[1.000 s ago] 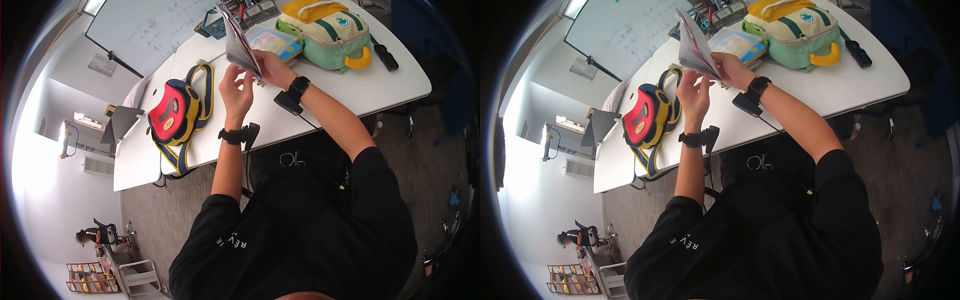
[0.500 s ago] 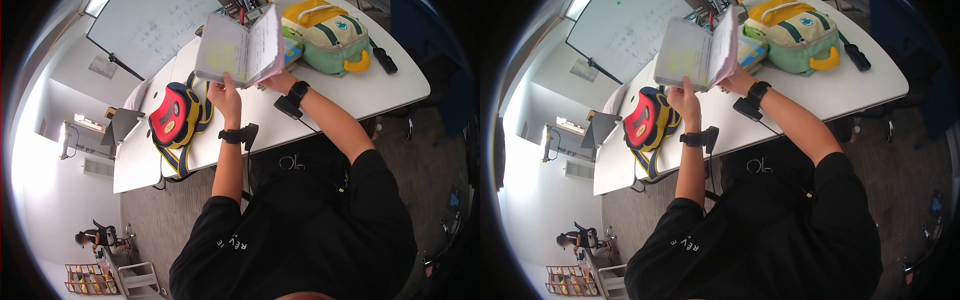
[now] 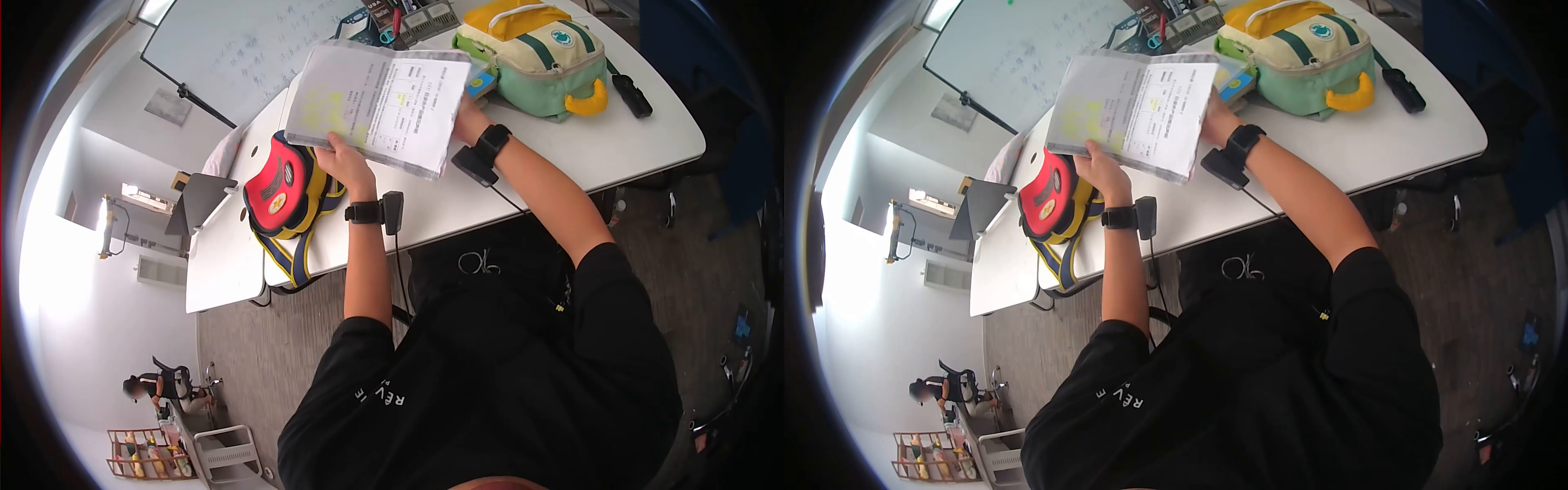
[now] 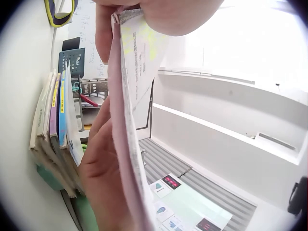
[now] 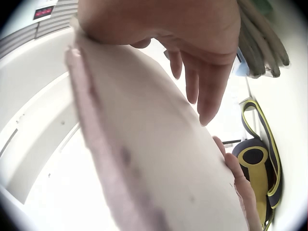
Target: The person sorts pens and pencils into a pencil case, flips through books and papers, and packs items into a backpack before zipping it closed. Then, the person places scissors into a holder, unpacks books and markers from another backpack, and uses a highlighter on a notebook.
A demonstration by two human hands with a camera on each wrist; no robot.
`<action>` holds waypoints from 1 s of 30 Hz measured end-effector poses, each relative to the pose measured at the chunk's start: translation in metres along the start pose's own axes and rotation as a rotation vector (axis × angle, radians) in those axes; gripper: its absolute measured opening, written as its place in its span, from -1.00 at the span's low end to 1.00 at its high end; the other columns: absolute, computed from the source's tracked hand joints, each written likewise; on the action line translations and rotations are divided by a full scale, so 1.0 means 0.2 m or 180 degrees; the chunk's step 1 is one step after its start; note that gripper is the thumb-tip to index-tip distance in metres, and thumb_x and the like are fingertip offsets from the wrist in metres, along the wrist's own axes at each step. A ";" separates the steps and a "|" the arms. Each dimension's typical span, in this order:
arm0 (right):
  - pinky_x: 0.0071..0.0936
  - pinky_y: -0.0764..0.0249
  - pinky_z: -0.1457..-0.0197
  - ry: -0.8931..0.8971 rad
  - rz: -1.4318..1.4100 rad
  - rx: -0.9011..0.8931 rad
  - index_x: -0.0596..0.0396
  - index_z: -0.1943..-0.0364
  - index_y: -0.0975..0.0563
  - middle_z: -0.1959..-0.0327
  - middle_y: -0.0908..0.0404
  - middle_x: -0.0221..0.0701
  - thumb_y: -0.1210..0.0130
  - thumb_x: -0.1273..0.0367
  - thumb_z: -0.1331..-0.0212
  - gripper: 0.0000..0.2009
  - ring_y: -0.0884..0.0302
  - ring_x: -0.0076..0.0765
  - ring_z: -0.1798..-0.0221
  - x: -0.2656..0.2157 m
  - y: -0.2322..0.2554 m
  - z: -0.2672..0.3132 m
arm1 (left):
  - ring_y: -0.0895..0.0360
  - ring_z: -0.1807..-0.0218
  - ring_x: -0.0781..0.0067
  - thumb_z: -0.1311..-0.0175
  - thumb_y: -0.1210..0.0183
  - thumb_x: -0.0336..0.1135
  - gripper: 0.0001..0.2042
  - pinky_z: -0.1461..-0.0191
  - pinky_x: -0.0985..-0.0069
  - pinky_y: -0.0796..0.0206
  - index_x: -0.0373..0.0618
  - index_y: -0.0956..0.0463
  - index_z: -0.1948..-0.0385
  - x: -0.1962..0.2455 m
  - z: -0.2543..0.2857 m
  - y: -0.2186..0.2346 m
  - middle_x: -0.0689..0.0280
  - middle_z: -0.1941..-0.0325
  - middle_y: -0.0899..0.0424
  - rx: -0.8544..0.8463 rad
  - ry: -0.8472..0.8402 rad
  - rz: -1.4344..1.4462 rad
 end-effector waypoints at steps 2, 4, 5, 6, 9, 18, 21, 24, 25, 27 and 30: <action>-0.31 -0.51 -0.17 -0.0640 -0.1348 -0.0022 0.24 -0.16 -0.42 -0.03 -0.59 -0.22 0.13 0.50 -0.31 -0.65 -0.57 -0.26 -0.10 -0.08 -0.05 -0.04 | -0.54 0.00 0.39 -0.48 0.12 -0.49 -0.76 -0.10 0.45 -0.39 -0.46 -0.36 -0.05 0.00 -0.02 0.02 0.11 -0.07 -0.56 0.0079 0.0009 0.0070; -0.42 -0.55 -0.06 -0.0805 -0.1343 0.0157 0.29 -0.15 -0.44 -0.04 -0.60 -0.18 0.23 0.58 -0.25 -0.61 -0.60 -0.27 -0.05 -0.06 -0.10 -0.05 | -0.55 -0.08 0.31 -0.48 0.14 -0.49 -0.72 -0.14 0.38 -0.46 -0.47 -0.31 -0.12 0.01 -0.03 0.05 0.07 -0.16 -0.52 0.0531 0.0269 0.0714; -0.41 -0.57 -0.07 -0.0875 -0.0865 0.0094 0.28 -0.17 -0.42 -0.07 -0.59 -0.17 0.23 0.56 -0.28 -0.61 -0.61 -0.27 -0.06 -0.03 -0.10 -0.04 | -0.55 -0.15 0.22 -0.48 0.17 -0.48 -0.67 -0.14 0.32 -0.52 -0.41 -0.26 -0.21 0.02 -0.06 0.06 0.06 -0.23 -0.48 0.0581 0.0316 0.0842; -0.40 -0.58 -0.08 -0.0924 -0.0382 -0.0008 0.27 -0.19 -0.41 -0.09 -0.59 -0.16 0.24 0.54 -0.31 -0.61 -0.62 -0.27 -0.08 0.00 -0.11 -0.08 | -0.55 -0.15 0.22 -0.48 0.17 -0.48 -0.67 -0.14 0.32 -0.52 -0.41 -0.26 -0.21 0.03 -0.11 0.04 0.06 -0.23 -0.48 0.0596 0.0240 0.0862; -0.25 -0.57 -0.17 -0.1038 -0.0102 -0.0680 0.14 -0.33 -0.29 -0.25 -0.48 -0.17 0.09 0.55 -0.31 -0.53 -0.56 -0.23 -0.20 -0.08 -0.26 0.03 | -0.56 -0.12 0.17 -0.50 0.22 -0.44 -0.63 0.00 0.23 -0.52 -0.27 -0.16 -0.29 0.09 -0.09 -0.04 0.07 -0.30 -0.41 0.0966 0.0509 0.1714; -0.34 -0.50 -0.20 -0.0553 0.0375 -0.0252 0.08 -0.28 -0.39 -0.27 -0.46 -0.36 -0.17 0.26 -0.33 -0.53 -0.48 -0.39 -0.21 0.00 -0.32 0.07 | -0.52 -0.18 0.15 -0.44 0.07 -0.47 -0.63 -0.14 0.21 -0.52 -0.26 -0.20 -0.25 0.09 0.19 -0.27 0.07 -0.21 -0.45 0.0519 0.0941 0.1946; -0.29 -0.50 -0.23 -0.0450 -0.0115 -0.0090 0.13 -0.32 -0.32 -0.26 -0.46 -0.33 -0.01 0.30 -0.43 -0.56 -0.48 -0.34 -0.23 0.01 -0.23 0.01 | -0.51 -0.19 0.14 -0.38 0.01 -0.53 -0.61 -0.30 0.17 -0.42 -0.26 -0.26 -0.24 0.06 0.26 -0.29 0.11 -0.20 -0.47 -0.0130 0.1102 0.2152; -0.25 -0.48 -0.27 -0.0156 -0.0737 0.0133 0.16 -0.33 -0.30 -0.27 -0.45 -0.31 0.06 0.35 -0.44 -0.58 -0.48 -0.31 -0.25 -0.09 -0.21 -0.02 | -0.48 -0.24 0.13 -0.37 -0.02 -0.49 -0.59 -0.33 0.10 -0.39 -0.24 -0.27 -0.26 0.08 0.28 -0.22 0.11 -0.23 -0.47 -0.0810 0.1270 0.2248; -0.26 -0.51 -0.22 -0.0138 -0.0738 0.0268 0.13 -0.32 -0.30 -0.25 -0.46 -0.32 0.07 0.37 -0.43 -0.59 -0.50 -0.30 -0.23 -0.13 -0.19 -0.03 | -0.44 -0.28 0.10 -0.40 -0.04 -0.35 -0.57 -0.39 0.03 -0.30 -0.21 -0.27 -0.27 0.09 0.26 -0.17 0.09 -0.27 -0.45 -0.0985 0.1340 0.2310; -0.29 -0.54 -0.16 -0.0111 -0.0731 0.0428 0.14 -0.30 -0.32 -0.22 -0.49 -0.32 0.05 0.41 -0.38 -0.58 -0.51 -0.31 -0.21 -0.18 -0.13 -0.07 | -0.37 -0.35 0.10 -0.45 0.01 -0.13 -0.53 -0.43 0.01 -0.21 -0.21 -0.27 -0.28 0.09 0.18 -0.07 0.08 -0.30 -0.43 -0.1063 0.1520 0.2462; -0.30 -0.53 -0.18 -0.0243 -0.0698 0.0482 0.17 -0.30 -0.33 -0.21 -0.50 -0.26 0.00 0.45 -0.29 -0.53 -0.51 -0.25 -0.21 -0.24 -0.06 -0.10 | -0.42 -0.30 0.08 -0.49 0.09 -0.04 -0.54 -0.34 0.02 -0.28 -0.15 -0.33 -0.25 -0.02 0.00 0.09 0.13 -0.24 -0.50 -0.1208 0.1761 0.2681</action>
Point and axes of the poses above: each hand's wrist, its own z-axis away from the middle knuckle, its own y-axis out of the back of the hand, x = y × z, the point moved 3 cm from there along -z, towards the middle knuckle
